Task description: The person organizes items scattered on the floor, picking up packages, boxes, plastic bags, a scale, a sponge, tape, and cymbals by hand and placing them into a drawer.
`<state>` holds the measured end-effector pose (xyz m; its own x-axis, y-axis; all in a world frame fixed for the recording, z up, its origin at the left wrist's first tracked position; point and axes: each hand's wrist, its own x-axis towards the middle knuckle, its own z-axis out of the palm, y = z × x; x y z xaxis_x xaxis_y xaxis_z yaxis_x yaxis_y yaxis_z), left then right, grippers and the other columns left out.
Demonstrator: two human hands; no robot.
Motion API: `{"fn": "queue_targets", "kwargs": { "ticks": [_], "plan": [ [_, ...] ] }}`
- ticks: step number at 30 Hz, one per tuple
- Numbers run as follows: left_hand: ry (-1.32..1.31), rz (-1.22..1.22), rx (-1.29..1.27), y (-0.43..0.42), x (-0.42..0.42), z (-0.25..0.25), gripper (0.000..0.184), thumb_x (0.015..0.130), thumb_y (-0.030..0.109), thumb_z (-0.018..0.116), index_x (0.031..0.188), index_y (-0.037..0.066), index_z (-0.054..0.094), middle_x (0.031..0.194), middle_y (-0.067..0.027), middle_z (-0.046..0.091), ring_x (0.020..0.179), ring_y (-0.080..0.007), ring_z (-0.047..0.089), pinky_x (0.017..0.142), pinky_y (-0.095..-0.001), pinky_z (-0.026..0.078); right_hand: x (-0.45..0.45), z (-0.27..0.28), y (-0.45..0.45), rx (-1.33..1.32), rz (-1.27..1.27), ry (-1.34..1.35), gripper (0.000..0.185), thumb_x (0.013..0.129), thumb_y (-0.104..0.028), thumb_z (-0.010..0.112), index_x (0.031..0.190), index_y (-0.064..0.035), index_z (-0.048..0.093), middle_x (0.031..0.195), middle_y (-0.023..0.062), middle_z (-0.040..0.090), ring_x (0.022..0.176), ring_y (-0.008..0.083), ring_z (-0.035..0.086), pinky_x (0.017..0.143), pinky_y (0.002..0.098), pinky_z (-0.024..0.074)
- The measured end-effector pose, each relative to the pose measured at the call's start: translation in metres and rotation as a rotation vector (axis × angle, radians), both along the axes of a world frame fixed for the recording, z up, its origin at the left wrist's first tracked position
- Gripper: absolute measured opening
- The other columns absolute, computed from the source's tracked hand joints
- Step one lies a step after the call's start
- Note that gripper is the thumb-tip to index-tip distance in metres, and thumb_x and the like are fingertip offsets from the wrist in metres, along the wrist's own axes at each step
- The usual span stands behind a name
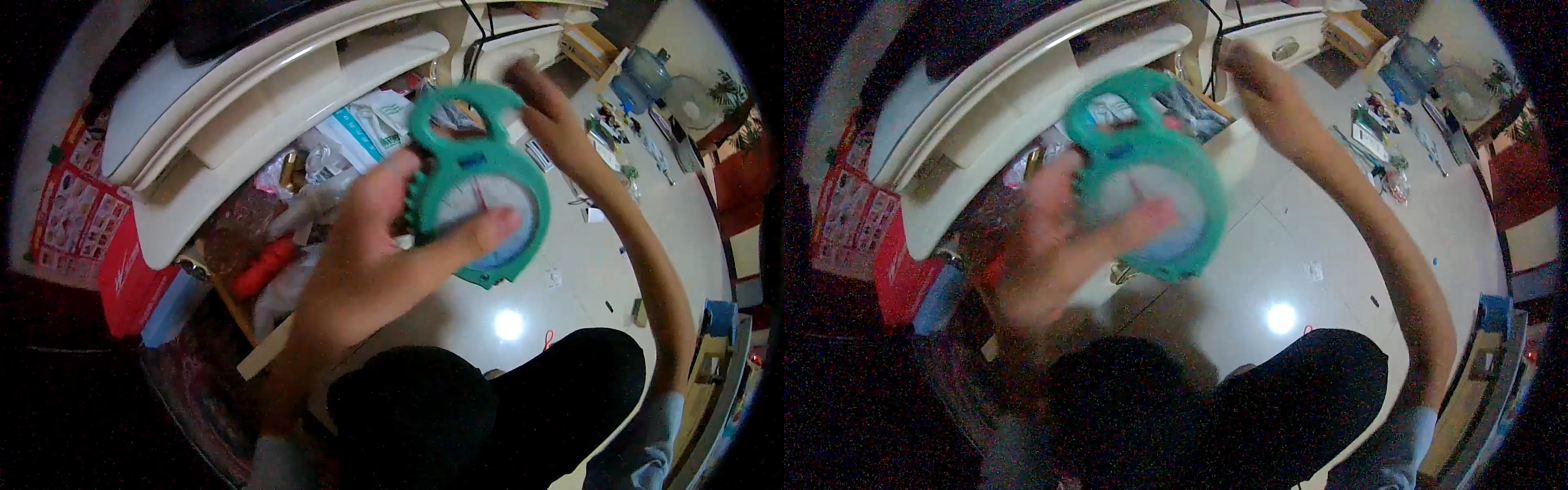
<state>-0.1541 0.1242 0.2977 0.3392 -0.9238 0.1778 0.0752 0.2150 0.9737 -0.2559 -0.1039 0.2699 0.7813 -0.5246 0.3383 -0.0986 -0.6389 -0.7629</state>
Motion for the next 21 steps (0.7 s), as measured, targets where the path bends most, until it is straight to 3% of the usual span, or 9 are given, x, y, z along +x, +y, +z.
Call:
{"fn": "queue_targets", "kwargs": {
  "ticks": [1, 2, 4, 7, 11, 14, 15, 18, 21],
  "plan": [
    [-0.065, 0.074, 0.021, 0.004, 0.003, 0.005, 0.046, 0.078, 0.024, 0.076, 0.113, 0.002, 0.056, 0.097, -0.0105, 0.066, 0.089, -0.0141, 0.064, 0.081, -0.027, 0.052, 0.04, 0.01, -0.002, -0.112, 0.1, 0.099, 0.048, 0.082, 0.002, 0.05, 0.13, 0.0019, 0.042, 0.121, 0.0211, 0.055, 0.116, 0.0286, 0.052, 0.098, 0.0393, 0.0408],
    [-0.133, 0.147, 0.043, 0.007, 0.007, 0.011, 0.047, 0.077, 0.023, 0.076, 0.114, 0.001, 0.056, 0.097, -0.0115, 0.066, 0.09, -0.0149, 0.063, 0.081, -0.0275, 0.052, 0.105, -0.066, -0.069, -0.39, 0.196, 0.126, 0.049, 0.081, -0.004, 0.056, 0.128, 0.001, 0.041, 0.123, 0.0246, 0.052, 0.114, 0.0364, 0.052, 0.094, 0.042, 0.0442],
    [-0.257, 0.247, 0.127, 0.008, 0.028, 0.008, 0.05, 0.076, 0.021, 0.077, 0.116, 0.001, 0.054, 0.1, -0.0132, 0.064, 0.092, -0.0163, 0.062, 0.082, -0.0288, 0.051, 0.147, -0.095, -0.058, -0.631, 0.105, 0.305, 0.046, 0.076, -0.007, 0.058, 0.119, 0.0016, 0.044, 0.116, 0.0266, 0.052, 0.108, 0.0408, 0.052, 0.087, 0.0448, 0.0459],
    [-0.321, 0.328, 0.261, 0.001, 0.081, -0.045, 0.055, 0.076, 0.019, 0.078, 0.12, -0.001, 0.05, 0.107, -0.0147, 0.061, 0.096, -0.0182, 0.06, 0.084, -0.0308, 0.049, 0.167, -0.11, -0.023, -0.579, 0.036, 0.318, 0.053, 0.074, -0.01, 0.059, 0.118, 0.0091, 0.035, 0.113, 0.031, 0.044, 0.107, 0.047, 0.047, 0.093, 0.0452, 0.0419],
    [-0.138, 0.473, 0.457, 0.002, 0.12, -0.085, 0.059, 0.076, 0.018, 0.078, 0.123, -0.001, 0.049, 0.112, -0.0118, 0.059, 0.098, -0.0171, 0.057, 0.088, -0.0301, 0.046, 0.172, -0.117, -0.015, -0.511, 0.047, 0.298, 0.064, 0.075, -0.027, 0.063, 0.116, 0.0142, 0.037, 0.116, 0.0312, 0.042, 0.117, 0.044, 0.04, 0.102, 0.0443, 0.0339],
    [-0.238, 0.513, 0.324, 0.006, 0.116, -0.095, 0.06, 0.076, 0.022, 0.077, 0.123, -0.001, 0.048, 0.112, -0.0115, 0.06, 0.097, -0.0198, 0.058, 0.09, -0.0311, 0.045, 0.153, -0.113, -0.013, -0.661, 0.121, 0.298, 0.069, 0.076, -0.034, 0.062, 0.118, 0.0144, 0.037, 0.116, 0.0315, 0.042, 0.118, 0.043, 0.038, 0.103, 0.0439, 0.0317],
    [-0.682, 0.679, 0.474, 0.008, 0.109, -0.091, 0.062, 0.076, 0.027, 0.077, 0.122, -0.003, 0.048, 0.11, -0.0133, 0.06, 0.098, -0.0239, 0.058, 0.089, -0.034, 0.045, 0.147, -0.107, -0.019, -0.585, 0.235, 0.317, 0.074, 0.073, -0.037, 0.065, 0.123, 0.0108, 0.037, 0.119, 0.0285, 0.043, 0.118, 0.0431, 0.038, 0.105, 0.0428, 0.0296],
    [-0.726, 0.604, 0.456, 0.011, 0.107, -0.086, 0.062, 0.08, 0.036, 0.071, 0.123, -0.004, 0.049, 0.113, -0.0181, 0.058, 0.103, -0.0315, 0.057, 0.089, -0.0387, 0.045, 0.131, -0.102, -0.041, -0.589, 0.351, 0.239, 0.079, 0.067, -0.04, 0.069, 0.125, 0.0049, 0.04, 0.124, 0.0244, 0.043, 0.118, 0.0428, 0.038, 0.105, 0.0423, 0.0302],
    [-1.12, 0.796, 0.5, 0.015, 0.102, -0.098, 0.063, 0.082, 0.043, 0.065, 0.122, -0.003, 0.051, 0.115, -0.0211, 0.055, 0.108, -0.0359, 0.053, 0.089, -0.042, 0.044, 0.141, -0.079, -0.047, -0.604, 0.405, 0.586, 0.091, 0.062, -0.042, 0.074, 0.134, -0.0015, 0.037, 0.13, 0.0211, 0.04, 0.124, 0.0364, 0.036, 0.106, 0.0412, 0.0306]
  ]
}}
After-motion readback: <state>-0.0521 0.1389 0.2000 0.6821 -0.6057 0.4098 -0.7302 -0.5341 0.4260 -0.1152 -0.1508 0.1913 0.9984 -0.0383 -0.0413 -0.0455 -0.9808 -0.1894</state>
